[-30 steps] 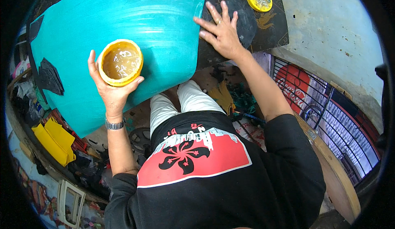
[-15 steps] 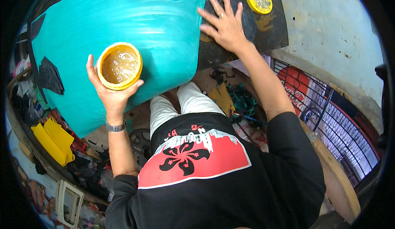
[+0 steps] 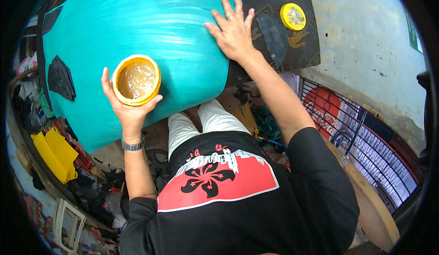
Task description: The person applies a viscous substance from a yellow container onto a teal surfboard, spreading it evenly with their hands. They flip the board to work on both sides and place black patches on the surface. The person uses a utility knife briefly and continues to spread the substance across the board.
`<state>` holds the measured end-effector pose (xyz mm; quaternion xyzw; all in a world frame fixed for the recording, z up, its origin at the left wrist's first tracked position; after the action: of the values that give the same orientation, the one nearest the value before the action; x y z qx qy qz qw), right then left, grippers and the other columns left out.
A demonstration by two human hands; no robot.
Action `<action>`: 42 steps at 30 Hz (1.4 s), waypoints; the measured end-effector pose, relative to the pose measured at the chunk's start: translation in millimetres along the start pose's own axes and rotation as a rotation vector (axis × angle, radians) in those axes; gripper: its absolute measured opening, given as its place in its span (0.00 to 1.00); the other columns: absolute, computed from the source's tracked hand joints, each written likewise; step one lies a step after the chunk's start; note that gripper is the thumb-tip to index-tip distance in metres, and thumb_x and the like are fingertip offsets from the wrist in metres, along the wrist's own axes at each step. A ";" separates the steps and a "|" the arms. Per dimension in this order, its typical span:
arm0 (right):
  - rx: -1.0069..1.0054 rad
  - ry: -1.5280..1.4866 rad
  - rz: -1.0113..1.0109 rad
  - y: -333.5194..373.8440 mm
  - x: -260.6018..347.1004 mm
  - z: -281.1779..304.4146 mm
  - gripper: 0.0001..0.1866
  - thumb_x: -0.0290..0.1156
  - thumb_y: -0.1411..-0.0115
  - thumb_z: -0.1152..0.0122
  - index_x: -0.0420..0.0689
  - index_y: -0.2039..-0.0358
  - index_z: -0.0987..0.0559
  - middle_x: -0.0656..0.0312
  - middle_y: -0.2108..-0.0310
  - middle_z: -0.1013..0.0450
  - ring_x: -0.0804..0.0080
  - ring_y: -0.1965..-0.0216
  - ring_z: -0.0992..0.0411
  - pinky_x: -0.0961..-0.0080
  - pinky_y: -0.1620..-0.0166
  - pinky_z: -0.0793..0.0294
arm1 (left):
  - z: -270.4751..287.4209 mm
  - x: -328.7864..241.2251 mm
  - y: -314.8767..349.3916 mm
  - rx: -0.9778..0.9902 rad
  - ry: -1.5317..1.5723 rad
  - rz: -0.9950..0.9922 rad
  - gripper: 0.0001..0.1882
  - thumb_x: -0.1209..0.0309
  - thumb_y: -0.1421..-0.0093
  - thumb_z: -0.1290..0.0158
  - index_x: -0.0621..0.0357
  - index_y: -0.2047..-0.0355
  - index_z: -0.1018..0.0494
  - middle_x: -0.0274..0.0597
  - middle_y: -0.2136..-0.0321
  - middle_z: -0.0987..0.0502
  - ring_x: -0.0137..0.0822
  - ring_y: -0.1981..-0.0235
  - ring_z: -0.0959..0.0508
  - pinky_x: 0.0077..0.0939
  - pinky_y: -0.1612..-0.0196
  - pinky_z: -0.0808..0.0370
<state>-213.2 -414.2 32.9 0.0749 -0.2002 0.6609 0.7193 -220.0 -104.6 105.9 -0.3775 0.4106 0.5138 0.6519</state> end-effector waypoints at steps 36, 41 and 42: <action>0.175 0.398 0.330 55.6 -37.8 56.9 0.32 0.20 0.47 0.45 0.65 0.43 0.24 0.62 0.31 0.43 0.58 0.28 0.52 0.27 0.36 0.60 | 2.7 11.6 6.2 0.067 -0.020 -0.028 0.69 0.67 0.70 0.21 0.57 0.31 0.53 0.47 0.42 0.34 0.43 0.42 0.31 0.39 0.36 0.34; 0.262 0.206 0.418 84.7 -3.1 61.0 0.26 0.25 0.48 0.43 0.62 0.48 0.21 0.59 0.34 0.39 0.58 0.29 0.48 0.27 0.36 0.58 | -1.8 12.0 5.3 0.073 0.000 -0.008 0.68 0.67 0.70 0.21 0.57 0.31 0.52 0.48 0.42 0.34 0.43 0.42 0.31 0.39 0.36 0.35; 0.310 0.131 0.440 86.0 -0.5 66.0 0.25 0.26 0.48 0.42 0.61 0.49 0.20 0.59 0.34 0.38 0.58 0.29 0.48 0.28 0.36 0.57 | -1.9 9.9 4.8 0.073 -0.007 -0.015 0.68 0.67 0.70 0.21 0.57 0.31 0.52 0.48 0.42 0.34 0.43 0.42 0.31 0.39 0.36 0.35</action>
<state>-310.1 -429.3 79.1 0.0959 -0.0610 0.8276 0.5498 -223.6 -101.9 95.7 -0.3547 0.4241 0.4946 0.6706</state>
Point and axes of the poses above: each hand's wrist, its own y-axis away from the middle knuckle, its own z-axis out of the back of the hand, x = y × z, the point moved 2 cm from there along -y, towards the middle knuckle
